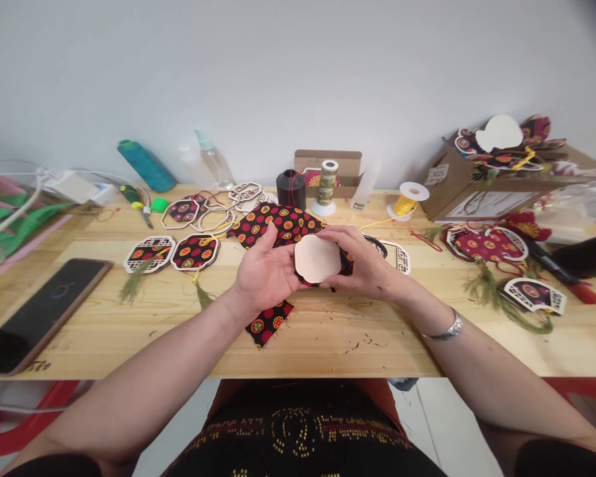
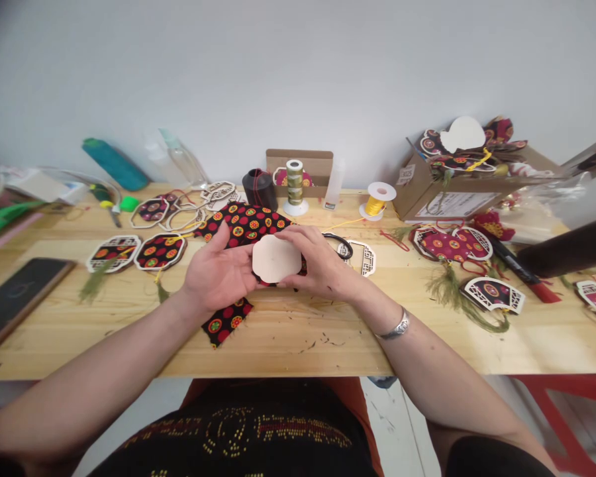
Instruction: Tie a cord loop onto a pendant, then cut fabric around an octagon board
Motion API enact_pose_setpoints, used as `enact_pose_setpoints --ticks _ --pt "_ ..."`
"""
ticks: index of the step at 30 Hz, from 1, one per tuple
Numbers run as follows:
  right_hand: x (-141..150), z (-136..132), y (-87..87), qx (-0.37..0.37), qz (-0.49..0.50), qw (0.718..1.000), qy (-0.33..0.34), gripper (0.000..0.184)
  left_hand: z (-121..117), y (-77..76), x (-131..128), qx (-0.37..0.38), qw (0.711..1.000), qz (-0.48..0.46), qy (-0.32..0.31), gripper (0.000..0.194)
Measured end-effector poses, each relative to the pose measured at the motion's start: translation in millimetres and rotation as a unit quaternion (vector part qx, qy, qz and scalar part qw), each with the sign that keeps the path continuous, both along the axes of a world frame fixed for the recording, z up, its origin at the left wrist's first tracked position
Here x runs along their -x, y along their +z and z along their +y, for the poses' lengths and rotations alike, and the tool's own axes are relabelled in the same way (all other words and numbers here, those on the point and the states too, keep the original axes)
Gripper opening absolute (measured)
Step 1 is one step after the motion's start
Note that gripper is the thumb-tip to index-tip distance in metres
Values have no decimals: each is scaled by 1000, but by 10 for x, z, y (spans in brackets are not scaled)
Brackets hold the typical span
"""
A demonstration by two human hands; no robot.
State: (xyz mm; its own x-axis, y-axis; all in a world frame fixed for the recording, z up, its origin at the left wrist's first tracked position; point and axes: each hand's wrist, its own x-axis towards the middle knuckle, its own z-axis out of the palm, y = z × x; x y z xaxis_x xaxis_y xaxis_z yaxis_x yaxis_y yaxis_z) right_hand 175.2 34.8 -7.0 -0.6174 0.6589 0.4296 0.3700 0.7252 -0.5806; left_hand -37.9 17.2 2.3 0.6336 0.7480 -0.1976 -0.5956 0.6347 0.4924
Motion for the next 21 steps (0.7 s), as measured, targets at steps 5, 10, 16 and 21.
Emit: enact_pose_setpoints --ticks 5,10,16,21 --pt "2 5 -6 -6 3 1000 1 75 1 8 0 -1 1000 3 -2 78" --pt "4 3 2 -10 -1 1000 0 75 6 5 3 -3 1000 9 7 78" --pt "7 -1 0 -9 2 1000 -4 75 -6 13 -6 -7 1000 26 11 76" --pt "8 0 -7 0 -3 1000 -4 75 -3 1 -3 -10 999 37 13 73"
